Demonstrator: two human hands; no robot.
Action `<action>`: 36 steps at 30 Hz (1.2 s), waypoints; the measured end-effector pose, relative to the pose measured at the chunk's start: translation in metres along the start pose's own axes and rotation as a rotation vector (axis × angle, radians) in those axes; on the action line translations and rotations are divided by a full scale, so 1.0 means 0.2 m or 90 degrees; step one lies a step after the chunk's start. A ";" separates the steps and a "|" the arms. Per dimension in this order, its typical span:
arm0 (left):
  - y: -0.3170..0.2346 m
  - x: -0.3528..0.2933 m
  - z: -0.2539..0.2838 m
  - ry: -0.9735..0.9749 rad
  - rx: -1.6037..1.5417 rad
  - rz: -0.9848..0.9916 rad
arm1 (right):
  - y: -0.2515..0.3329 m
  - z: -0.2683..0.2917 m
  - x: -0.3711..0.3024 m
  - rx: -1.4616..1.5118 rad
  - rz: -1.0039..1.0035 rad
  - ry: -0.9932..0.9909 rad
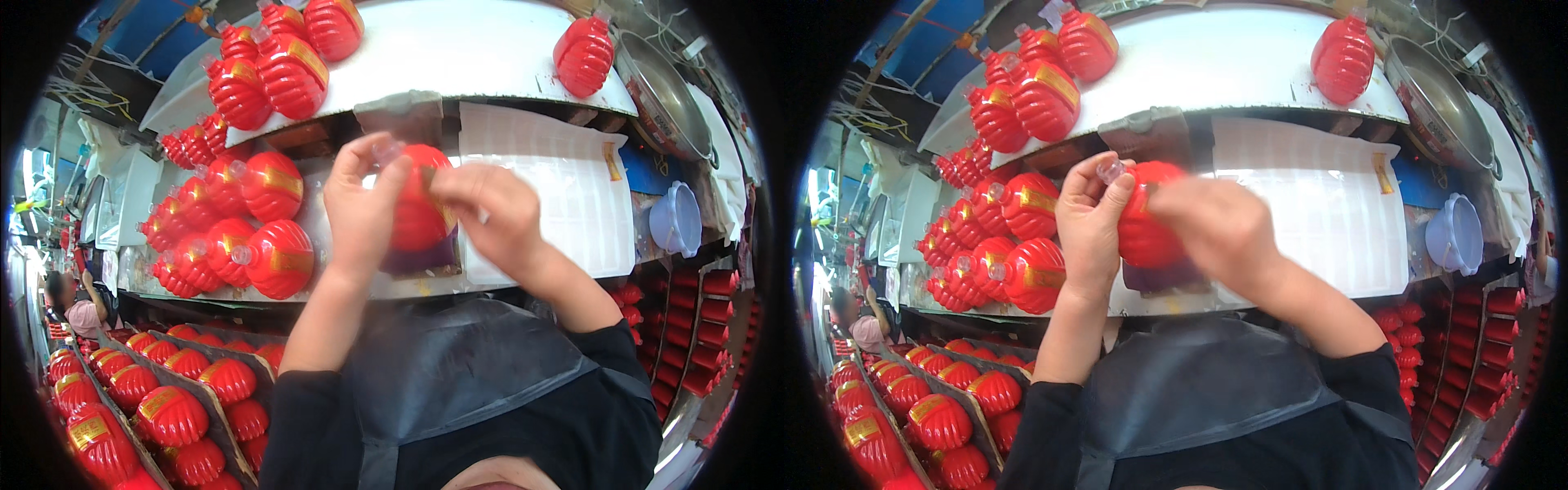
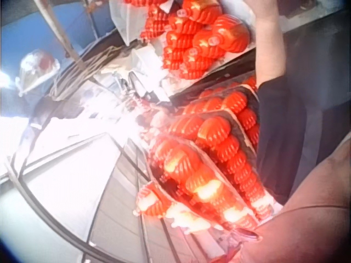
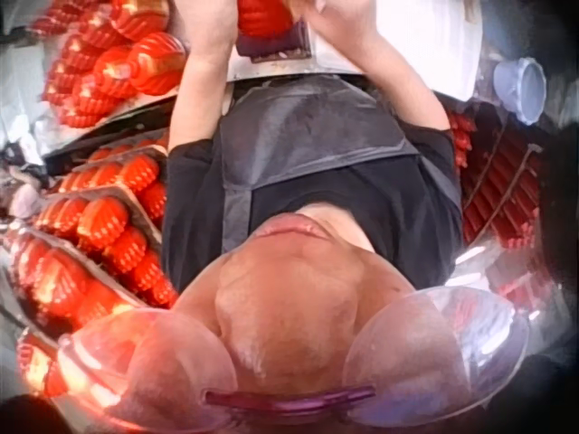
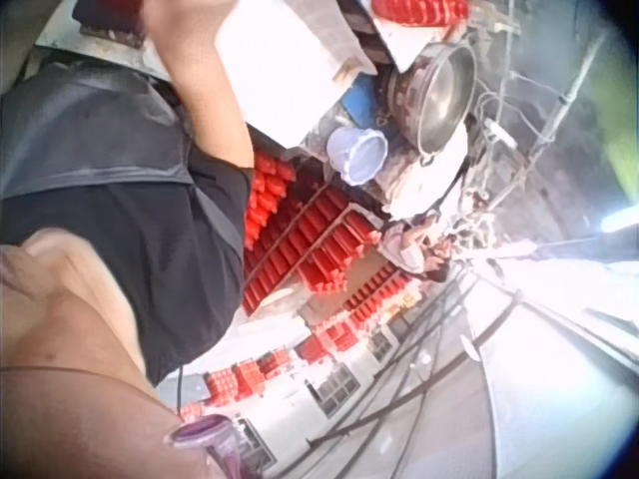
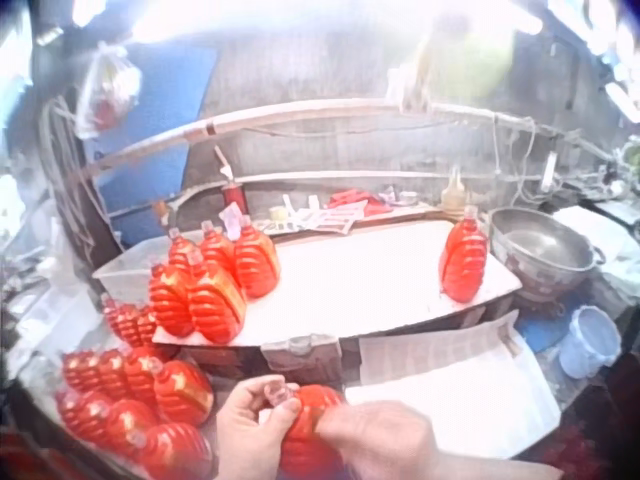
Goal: The person repeatedly picks up red plastic bottles, applies a gold label to each bottle's body, smooths the label, and places the labeled bottle into a metal bowl. The process is repeated for multiple bottles throughout the clip.
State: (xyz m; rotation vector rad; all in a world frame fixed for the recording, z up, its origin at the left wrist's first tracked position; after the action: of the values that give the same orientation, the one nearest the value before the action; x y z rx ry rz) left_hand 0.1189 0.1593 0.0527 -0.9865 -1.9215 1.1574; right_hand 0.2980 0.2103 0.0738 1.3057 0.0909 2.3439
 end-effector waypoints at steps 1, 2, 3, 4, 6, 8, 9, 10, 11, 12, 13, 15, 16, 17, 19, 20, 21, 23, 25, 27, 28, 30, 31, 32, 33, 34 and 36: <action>0.00 0.00 0.00 0.001 0.044 0.004 | 0.03 0.01 -0.02 0.033 0.017 0.030; -0.01 0.01 -0.01 0.002 0.081 0.004 | 0.06 0.02 -0.05 0.069 0.062 0.040; -0.02 0.00 -0.03 -0.005 0.041 0.024 | 0.09 0.03 -0.07 0.143 0.016 0.073; -0.04 -0.01 -0.04 0.007 0.070 0.027 | 0.08 0.05 -0.09 0.177 -0.057 0.126; -0.10 -0.02 -0.07 0.055 0.165 -0.003 | 0.04 0.09 -0.12 0.345 -0.316 0.153; -0.19 0.04 -0.12 0.094 0.161 -0.044 | -0.04 0.17 -0.15 0.423 -0.465 0.140; -0.22 0.10 -0.14 0.091 0.100 -0.064 | -0.09 0.21 -0.17 0.440 -0.499 0.163; -0.27 0.16 -0.17 0.095 0.068 -0.109 | -0.13 0.24 -0.18 0.456 -0.540 0.186; -0.31 0.25 -0.20 0.084 0.054 -0.184 | -0.17 0.27 -0.21 0.515 -0.616 0.216; -0.35 0.34 -0.23 0.091 0.045 -0.250 | -0.19 0.28 -0.24 0.469 -0.574 0.216; -0.38 0.44 -0.26 0.097 0.062 -0.283 | -0.21 0.29 -0.26 0.422 -0.533 0.217; -0.38 0.64 -0.33 0.066 0.089 -0.299 | -0.24 0.30 -0.32 0.387 -0.530 0.201; -0.37 0.74 -0.36 0.085 0.074 -0.333 | -0.26 0.29 -0.35 0.406 -0.589 0.196; -0.34 0.83 -0.38 0.074 0.087 -0.304 | -0.29 0.30 -0.38 0.422 -0.632 0.189; -0.25 0.98 -0.39 0.080 0.104 -0.274 | -0.36 0.34 -0.39 0.420 -0.706 0.183; -0.20 1.06 -0.39 0.071 0.136 -0.292 | -0.41 0.38 -0.38 0.405 -0.710 0.177; -0.16 1.14 -0.39 0.050 0.173 -0.295 | -0.45 0.43 -0.36 0.380 -0.686 0.182; -0.08 1.27 -0.37 0.025 0.193 -0.276 | -0.56 0.55 -0.29 0.311 -0.704 0.200; -0.02 1.35 -0.36 0.013 0.170 -0.264 | -0.66 0.69 -0.18 0.151 -0.647 0.186; 0.03 1.42 -0.35 0.010 0.175 -0.228 | -0.78 0.74 -0.04 -0.034 -0.484 0.078; 0.04 1.44 -0.34 0.021 0.190 -0.225 | -0.82 0.76 0.02 -0.082 -0.480 0.028; 0.07 1.48 -0.32 0.015 0.197 -0.216 | -0.90 0.80 0.16 -0.317 -0.330 0.003; 0.09 1.51 -0.33 0.006 0.158 -0.233 | -0.94 0.80 0.23 -0.359 -0.324 0.009; 0.09 1.53 -0.32 0.019 0.159 -0.233 | -0.97 0.79 0.30 -0.392 -0.333 0.024; 0.11 1.55 -0.31 0.016 0.159 -0.223 | -1.00 0.77 0.37 -0.421 -0.331 0.033; 0.11 1.58 -0.30 0.015 0.158 -0.221 | -1.04 0.75 0.44 -0.456 -0.308 0.052; 0.12 1.62 -0.30 0.027 0.193 -0.200 | -1.12 0.69 0.57 -0.523 -0.261 0.092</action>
State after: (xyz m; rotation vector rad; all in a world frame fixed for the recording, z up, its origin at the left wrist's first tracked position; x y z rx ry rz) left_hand 0.0183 0.4684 0.1054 -0.5217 -1.7258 1.1847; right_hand 0.4398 0.4361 0.1792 0.6323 -0.4666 1.7981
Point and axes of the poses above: each hand's wrist, its own x-axis towards the middle knuckle, its own z-axis out of the back of the hand, y = z × x, the point moved 1 cm from there along x, towards the middle knuckle, and after that the axes turned 12 degrees about -x, right-handed, at the moved point
